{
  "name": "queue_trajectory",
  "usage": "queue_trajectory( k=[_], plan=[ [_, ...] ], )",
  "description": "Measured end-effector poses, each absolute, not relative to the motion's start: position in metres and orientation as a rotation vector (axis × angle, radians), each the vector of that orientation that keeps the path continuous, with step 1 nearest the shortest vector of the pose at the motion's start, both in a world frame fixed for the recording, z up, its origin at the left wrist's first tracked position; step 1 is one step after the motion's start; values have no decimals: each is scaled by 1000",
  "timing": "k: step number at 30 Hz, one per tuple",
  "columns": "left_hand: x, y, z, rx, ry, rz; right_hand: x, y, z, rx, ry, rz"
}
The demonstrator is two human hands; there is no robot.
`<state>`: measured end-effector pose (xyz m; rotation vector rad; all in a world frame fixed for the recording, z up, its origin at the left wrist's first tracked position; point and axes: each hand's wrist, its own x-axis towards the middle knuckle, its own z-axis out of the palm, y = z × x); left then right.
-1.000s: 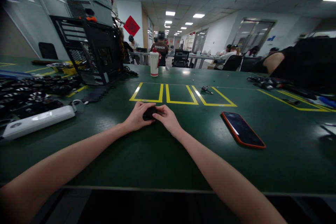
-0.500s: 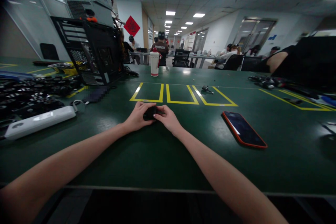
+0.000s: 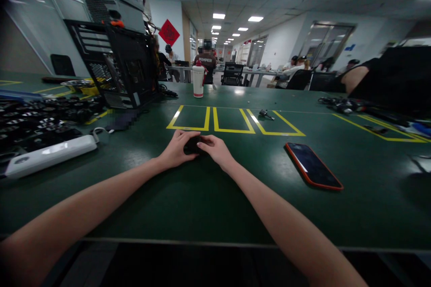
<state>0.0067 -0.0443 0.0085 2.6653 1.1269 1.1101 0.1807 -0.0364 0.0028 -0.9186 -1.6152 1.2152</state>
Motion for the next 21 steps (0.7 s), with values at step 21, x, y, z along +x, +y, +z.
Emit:
queue_trajectory(
  k=[21],
  plan=[
    [8, -45, 9, 2680, 1111, 1121, 185, -39, 8, -928, -1626, 1253]
  ],
)
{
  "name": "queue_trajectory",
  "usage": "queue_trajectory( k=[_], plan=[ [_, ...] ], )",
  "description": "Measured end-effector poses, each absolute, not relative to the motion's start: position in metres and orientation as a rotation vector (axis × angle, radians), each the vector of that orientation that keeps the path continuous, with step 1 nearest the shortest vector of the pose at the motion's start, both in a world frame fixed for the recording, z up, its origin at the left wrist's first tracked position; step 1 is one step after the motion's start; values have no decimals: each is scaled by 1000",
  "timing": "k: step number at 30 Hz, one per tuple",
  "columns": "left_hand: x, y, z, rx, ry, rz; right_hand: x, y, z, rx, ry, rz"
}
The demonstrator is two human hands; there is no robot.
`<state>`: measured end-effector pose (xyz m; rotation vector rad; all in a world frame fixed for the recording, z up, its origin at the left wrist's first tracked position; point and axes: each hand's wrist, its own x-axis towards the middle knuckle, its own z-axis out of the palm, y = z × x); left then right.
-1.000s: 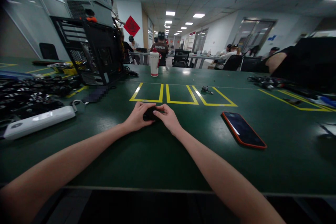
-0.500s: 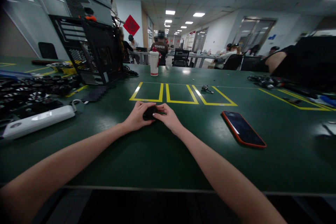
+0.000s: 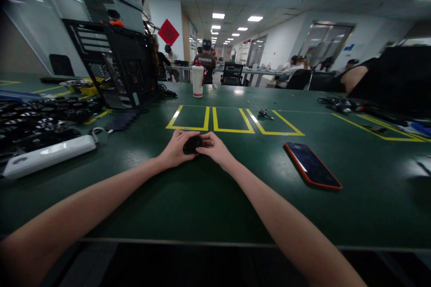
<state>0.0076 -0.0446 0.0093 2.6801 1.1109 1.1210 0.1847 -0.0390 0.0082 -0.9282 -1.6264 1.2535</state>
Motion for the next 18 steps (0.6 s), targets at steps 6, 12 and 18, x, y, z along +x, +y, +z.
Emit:
queue_trajectory(
  k=[6, 12, 18],
  plan=[
    [7, -45, 9, 2671, 1116, 1113, 182, -41, 9, -933, -1572, 1273],
    [7, -46, 10, 2669, 1113, 1117, 181, -33, 5, -972, -1534, 1293],
    [7, -46, 10, 2667, 1117, 1098, 185, -37, 7, -929, -1618, 1266]
  ],
)
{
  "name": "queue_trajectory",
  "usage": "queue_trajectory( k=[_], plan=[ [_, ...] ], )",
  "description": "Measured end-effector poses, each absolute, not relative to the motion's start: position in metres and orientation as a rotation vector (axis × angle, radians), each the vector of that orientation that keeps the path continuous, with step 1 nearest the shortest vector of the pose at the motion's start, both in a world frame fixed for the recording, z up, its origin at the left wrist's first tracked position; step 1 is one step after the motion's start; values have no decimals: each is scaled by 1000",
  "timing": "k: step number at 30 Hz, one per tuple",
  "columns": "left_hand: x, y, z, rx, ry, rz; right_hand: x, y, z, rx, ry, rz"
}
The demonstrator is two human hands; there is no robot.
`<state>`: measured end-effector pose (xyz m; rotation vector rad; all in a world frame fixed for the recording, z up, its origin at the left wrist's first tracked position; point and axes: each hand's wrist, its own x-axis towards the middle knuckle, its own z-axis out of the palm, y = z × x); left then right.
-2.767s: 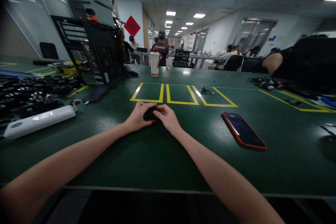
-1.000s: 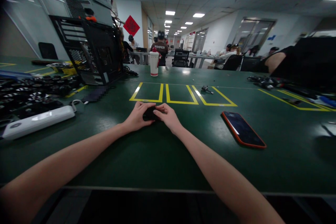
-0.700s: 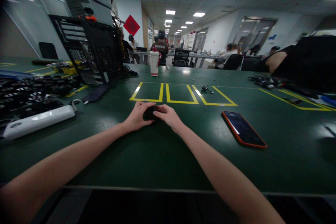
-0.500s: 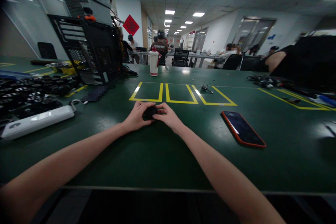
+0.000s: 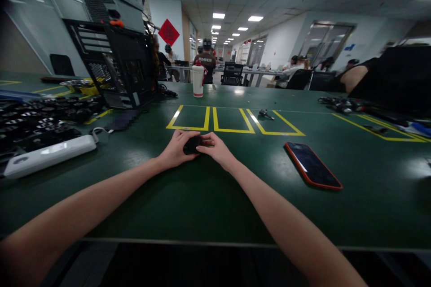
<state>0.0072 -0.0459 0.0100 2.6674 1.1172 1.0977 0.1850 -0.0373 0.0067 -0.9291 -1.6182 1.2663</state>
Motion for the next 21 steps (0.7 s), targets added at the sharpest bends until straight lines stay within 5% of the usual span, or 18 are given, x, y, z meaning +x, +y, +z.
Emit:
queue_trajectory(
  k=[21],
  plan=[
    [7, -47, 11, 2673, 1109, 1094, 183, -40, 8, -863, -1617, 1250]
  ],
)
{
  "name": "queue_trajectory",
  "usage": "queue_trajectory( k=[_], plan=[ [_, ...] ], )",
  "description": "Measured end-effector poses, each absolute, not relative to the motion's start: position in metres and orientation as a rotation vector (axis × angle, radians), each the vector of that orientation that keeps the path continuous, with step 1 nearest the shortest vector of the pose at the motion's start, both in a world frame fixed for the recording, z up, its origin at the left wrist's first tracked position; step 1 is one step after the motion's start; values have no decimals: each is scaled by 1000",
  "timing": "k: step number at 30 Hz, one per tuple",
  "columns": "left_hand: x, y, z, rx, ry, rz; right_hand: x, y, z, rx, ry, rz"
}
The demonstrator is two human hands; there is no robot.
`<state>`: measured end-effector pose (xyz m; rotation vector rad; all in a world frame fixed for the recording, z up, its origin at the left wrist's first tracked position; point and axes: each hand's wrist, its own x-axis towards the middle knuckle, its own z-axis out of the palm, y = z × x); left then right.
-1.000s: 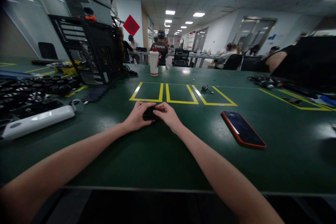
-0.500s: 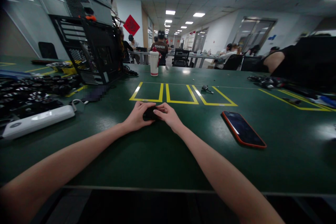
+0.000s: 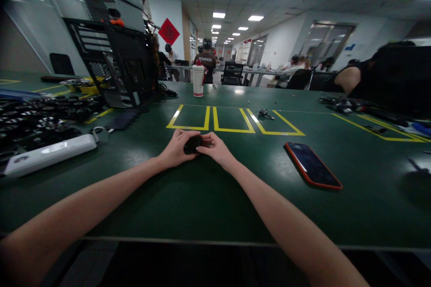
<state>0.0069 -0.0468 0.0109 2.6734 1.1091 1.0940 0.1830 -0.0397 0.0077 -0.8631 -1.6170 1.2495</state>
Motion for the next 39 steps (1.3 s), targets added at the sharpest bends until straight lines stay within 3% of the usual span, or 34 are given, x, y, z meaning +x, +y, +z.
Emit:
queue_trajectory(
  k=[39],
  plan=[
    [7, -46, 10, 2673, 1120, 1095, 181, -42, 5, -831, -1595, 1223]
  ],
)
